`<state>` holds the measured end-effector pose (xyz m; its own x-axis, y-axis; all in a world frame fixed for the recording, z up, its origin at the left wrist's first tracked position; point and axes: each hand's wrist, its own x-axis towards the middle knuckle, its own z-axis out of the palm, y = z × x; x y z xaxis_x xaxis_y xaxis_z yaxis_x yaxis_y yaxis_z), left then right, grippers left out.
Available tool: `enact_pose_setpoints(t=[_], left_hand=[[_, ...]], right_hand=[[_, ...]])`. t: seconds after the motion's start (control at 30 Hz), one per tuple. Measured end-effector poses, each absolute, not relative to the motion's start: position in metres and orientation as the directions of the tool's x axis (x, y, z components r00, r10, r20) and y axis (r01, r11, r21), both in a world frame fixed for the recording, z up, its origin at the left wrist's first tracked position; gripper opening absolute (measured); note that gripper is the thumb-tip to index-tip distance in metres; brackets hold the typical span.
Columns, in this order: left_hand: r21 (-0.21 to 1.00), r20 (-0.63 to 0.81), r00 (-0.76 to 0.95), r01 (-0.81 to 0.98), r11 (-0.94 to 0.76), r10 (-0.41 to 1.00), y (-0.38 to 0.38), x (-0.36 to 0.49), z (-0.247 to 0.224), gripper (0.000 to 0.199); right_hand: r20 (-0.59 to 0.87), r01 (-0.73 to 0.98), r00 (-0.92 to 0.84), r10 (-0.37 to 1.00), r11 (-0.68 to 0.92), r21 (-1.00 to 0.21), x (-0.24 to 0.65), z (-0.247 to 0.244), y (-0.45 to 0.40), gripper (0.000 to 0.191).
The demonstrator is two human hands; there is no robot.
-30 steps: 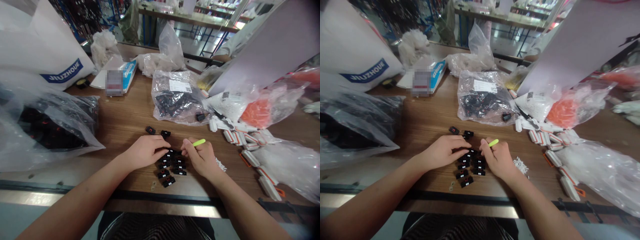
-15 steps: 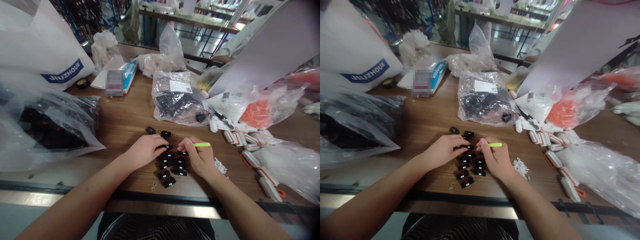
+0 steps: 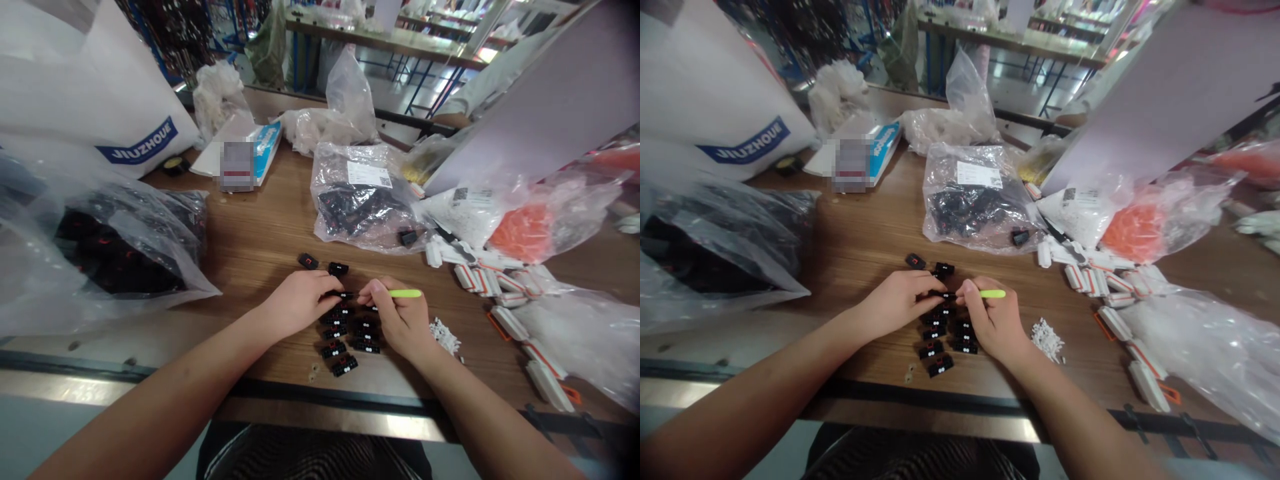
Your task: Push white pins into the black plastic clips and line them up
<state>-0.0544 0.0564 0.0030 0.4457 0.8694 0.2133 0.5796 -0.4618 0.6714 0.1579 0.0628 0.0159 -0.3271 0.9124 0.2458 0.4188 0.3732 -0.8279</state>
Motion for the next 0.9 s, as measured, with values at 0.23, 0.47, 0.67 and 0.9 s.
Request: enact_pose_setpoints(t=[0.23, 0.47, 0.67, 0.9], left_hand=[[0.664, 0.205, 0.449, 0.589, -0.461, 0.870, 0.056, -0.054, 0.005, 0.009], [0.661, 0.192, 0.447, 0.598, -0.452, 0.873, 0.057, -0.054, 0.003, 0.010], [0.672, 0.179, 0.442, 0.598, -0.437, 0.879, 0.057, -0.054, 0.004, 0.012], [0.687, 0.195, 0.435, 0.580, -0.439, 0.879, 0.056, -0.055, 0.004, 0.009]], right_hand=[[0.244, 0.434, -0.350, 0.904, 0.388, -0.813, 0.158, 0.015, 0.063, 0.030], [0.221, 0.481, -0.443, 0.869, 0.438, -0.759, 0.156, 0.022, 0.062, 0.031], [0.280, 0.474, -0.439, 0.854, 0.485, -0.735, 0.155, 0.022, 0.062, 0.031], [0.247, 0.436, -0.350, 0.903, 0.391, -0.811, 0.158, 0.014, 0.061, 0.032]])
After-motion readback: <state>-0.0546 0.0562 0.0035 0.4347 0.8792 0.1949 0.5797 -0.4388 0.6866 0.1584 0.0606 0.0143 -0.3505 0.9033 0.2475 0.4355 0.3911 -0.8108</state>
